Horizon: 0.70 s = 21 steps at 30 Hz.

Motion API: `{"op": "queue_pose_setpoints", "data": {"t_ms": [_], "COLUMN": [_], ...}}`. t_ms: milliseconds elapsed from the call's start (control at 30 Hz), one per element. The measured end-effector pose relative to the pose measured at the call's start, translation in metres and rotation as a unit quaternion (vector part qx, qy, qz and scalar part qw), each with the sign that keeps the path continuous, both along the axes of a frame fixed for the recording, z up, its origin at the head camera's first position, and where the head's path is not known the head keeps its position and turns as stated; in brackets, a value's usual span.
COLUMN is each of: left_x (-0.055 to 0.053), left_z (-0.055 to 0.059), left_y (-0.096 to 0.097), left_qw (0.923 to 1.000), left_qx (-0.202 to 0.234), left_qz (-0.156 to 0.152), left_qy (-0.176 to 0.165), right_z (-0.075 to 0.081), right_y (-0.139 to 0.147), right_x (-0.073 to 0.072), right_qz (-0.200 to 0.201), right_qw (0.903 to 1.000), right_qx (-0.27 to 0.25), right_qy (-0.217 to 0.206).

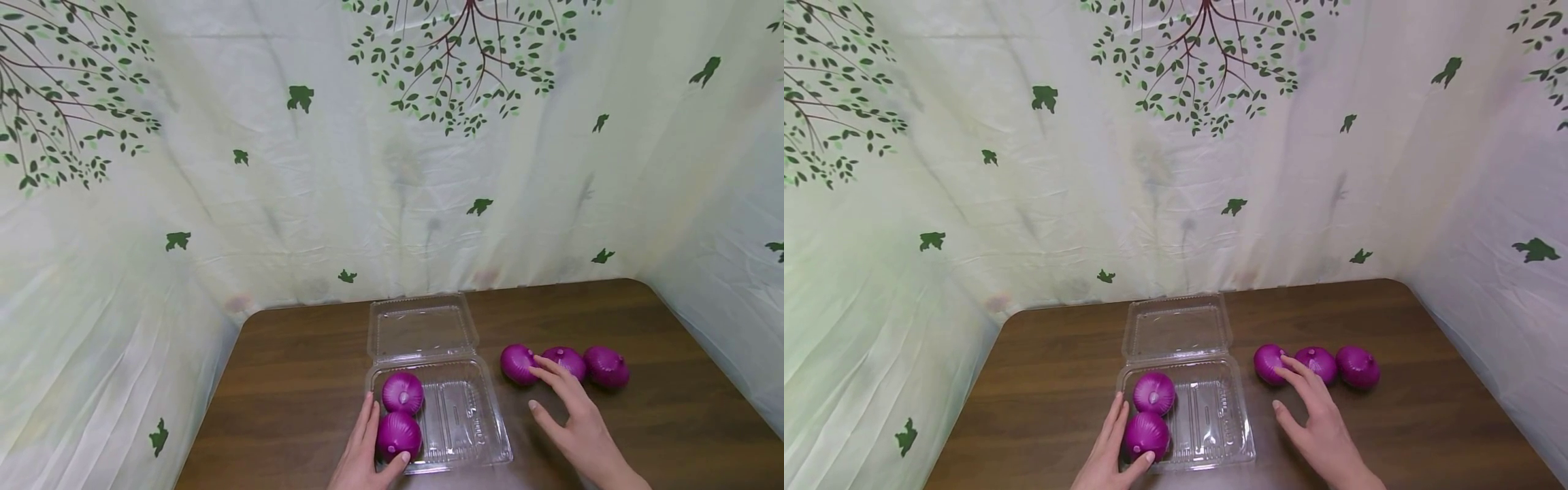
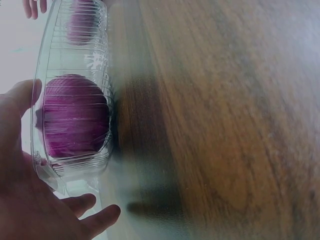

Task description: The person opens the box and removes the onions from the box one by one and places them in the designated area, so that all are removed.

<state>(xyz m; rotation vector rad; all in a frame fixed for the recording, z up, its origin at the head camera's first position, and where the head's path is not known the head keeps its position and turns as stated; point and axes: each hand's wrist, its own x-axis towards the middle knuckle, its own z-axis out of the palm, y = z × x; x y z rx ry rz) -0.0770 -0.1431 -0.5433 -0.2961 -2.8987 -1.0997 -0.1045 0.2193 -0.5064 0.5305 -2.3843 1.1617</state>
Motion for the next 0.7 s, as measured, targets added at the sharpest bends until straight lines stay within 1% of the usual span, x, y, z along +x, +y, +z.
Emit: {"op": "queue_pose_setpoints", "data": {"t_ms": [100,200,367,467,700], "left_x": [0.0,0.0,0.0,0.0,0.001], "left_z": [0.0,0.0,0.001,0.002,0.002], "left_y": [0.0,0.001,0.001,0.002,0.002], "left_qw": [1.0,1.0,1.0,1.0,0.9999], "left_qx": [0.002,0.003,0.002,0.006,0.005], "left_qz": [0.0,0.0,0.002,0.003,0.005], "left_qy": [0.003,0.0,-0.005,-0.007,-0.013], "right_z": [-0.001,-0.002,-0.006,-0.007,-0.007], "right_y": [-0.009,-0.018,-0.032,-0.04,-0.06], "right_x": [0.004,0.007,0.009,0.01,0.013], "right_qz": [0.016,0.033,0.079,0.102,0.128], "right_qw": [0.9998,0.9993,0.995,0.9916,0.9894], "right_qx": [-0.009,-0.014,-0.021,-0.027,-0.013], "right_qy": [-0.003,0.008,0.056,0.075,0.068]}}
